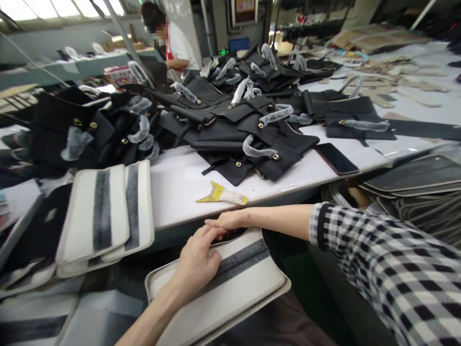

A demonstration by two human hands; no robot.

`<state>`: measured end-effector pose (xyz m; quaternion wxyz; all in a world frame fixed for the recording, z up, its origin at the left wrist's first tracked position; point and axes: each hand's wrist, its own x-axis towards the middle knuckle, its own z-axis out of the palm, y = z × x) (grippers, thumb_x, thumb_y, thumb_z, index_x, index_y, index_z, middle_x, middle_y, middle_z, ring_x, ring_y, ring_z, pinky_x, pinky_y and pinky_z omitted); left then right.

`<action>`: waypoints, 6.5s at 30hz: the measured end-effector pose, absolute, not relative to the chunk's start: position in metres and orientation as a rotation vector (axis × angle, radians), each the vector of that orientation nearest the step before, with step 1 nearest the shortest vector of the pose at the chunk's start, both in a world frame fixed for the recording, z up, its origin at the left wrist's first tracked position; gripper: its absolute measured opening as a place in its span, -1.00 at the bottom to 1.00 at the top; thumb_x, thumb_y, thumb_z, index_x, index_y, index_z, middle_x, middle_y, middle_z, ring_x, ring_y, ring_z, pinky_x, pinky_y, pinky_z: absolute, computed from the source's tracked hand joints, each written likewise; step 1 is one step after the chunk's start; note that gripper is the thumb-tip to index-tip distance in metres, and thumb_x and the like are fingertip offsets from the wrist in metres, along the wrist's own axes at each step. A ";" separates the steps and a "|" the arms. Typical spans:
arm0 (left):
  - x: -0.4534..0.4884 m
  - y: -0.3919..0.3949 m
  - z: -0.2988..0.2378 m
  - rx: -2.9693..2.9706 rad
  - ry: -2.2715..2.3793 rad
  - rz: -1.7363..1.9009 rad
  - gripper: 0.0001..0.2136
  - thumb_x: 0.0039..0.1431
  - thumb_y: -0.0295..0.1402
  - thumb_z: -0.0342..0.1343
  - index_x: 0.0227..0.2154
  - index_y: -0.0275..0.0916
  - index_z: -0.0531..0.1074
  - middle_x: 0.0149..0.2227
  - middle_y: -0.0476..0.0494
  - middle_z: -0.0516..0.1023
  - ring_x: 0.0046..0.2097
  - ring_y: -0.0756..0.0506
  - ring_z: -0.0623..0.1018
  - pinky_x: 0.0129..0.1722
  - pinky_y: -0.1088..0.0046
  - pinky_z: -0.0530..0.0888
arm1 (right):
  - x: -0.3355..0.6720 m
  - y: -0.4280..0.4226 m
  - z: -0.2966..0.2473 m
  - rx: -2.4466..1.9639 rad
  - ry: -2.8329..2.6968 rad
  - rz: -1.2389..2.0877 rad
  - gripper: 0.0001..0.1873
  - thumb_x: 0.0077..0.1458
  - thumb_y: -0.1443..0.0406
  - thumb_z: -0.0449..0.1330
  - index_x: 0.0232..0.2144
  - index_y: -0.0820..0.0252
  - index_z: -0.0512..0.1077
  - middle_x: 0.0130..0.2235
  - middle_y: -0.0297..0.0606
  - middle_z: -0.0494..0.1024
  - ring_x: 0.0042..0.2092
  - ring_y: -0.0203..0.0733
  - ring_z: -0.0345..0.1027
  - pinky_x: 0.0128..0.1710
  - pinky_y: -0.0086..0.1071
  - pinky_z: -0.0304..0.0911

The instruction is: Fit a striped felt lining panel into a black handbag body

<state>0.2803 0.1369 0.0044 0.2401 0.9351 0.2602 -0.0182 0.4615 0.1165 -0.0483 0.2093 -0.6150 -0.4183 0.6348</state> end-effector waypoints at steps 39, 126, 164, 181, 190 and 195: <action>0.188 0.195 -0.020 1.906 1.032 -0.079 -0.85 -0.13 -0.35 0.12 -0.41 -0.15 0.47 -0.42 0.02 0.51 -0.38 -0.05 0.44 -0.45 0.48 0.25 | 0.421 0.107 -0.046 -1.685 -2.544 1.002 -0.58 0.32 0.27 -0.14 0.09 0.12 0.39 0.00 -0.10 0.55 -0.01 -0.03 0.44 -0.02 -0.22 0.24; 0.131 0.202 -0.013 1.603 0.915 0.089 -0.77 -0.06 -0.37 0.19 -0.28 -0.32 0.50 -0.37 -0.06 0.54 -0.32 -0.03 0.47 -0.31 0.50 0.38 | 0.347 0.145 -0.020 -1.375 -2.349 1.397 -0.49 0.33 0.05 -0.21 0.06 0.06 0.39 -0.04 -0.16 0.55 -0.11 -0.04 0.45 -0.14 -0.21 0.30; 0.122 0.207 -0.037 1.392 0.843 0.188 -0.73 -0.21 -0.35 0.28 -0.36 -0.32 0.49 -0.48 0.04 0.42 -0.45 0.04 0.34 -0.43 0.51 0.23 | 0.321 0.122 -0.028 -1.383 -1.950 0.849 -0.86 0.15 0.33 0.19 -0.28 0.22 0.55 -0.39 -0.30 0.38 -0.35 -0.29 0.30 -0.35 -0.41 0.16; 0.122 0.203 -0.041 1.306 0.872 0.233 -0.82 -0.16 -0.38 0.21 -0.41 -0.29 0.49 -0.41 0.00 0.47 -0.33 -0.01 0.39 -0.32 0.48 0.28 | 0.305 0.123 -0.032 -1.519 -1.956 0.685 -0.76 0.12 0.40 0.07 -0.49 0.23 0.50 -0.49 -0.33 0.34 -0.47 -0.33 0.21 -0.45 -0.42 0.05; 0.124 0.200 -0.043 1.292 0.882 0.267 -0.83 -0.18 -0.41 0.20 -0.43 -0.29 0.46 -0.45 0.02 0.44 -0.39 0.01 0.37 -0.38 0.49 0.25 | 0.305 0.125 -0.028 -1.511 -1.894 0.741 -0.75 0.12 0.37 0.08 -0.53 0.20 0.49 -0.50 -0.32 0.34 -0.47 -0.32 0.21 -0.47 -0.40 0.05; 0.128 0.197 -0.040 1.294 0.925 0.263 -0.85 -0.20 -0.45 0.15 -0.45 -0.28 0.44 -0.48 0.03 0.42 -0.40 0.01 0.35 -0.41 0.50 0.24 | 0.306 0.124 -0.030 -1.513 -1.883 0.769 -0.77 0.12 0.36 0.10 -0.51 0.20 0.51 -0.50 -0.33 0.34 -0.47 -0.32 0.21 -0.46 -0.40 0.05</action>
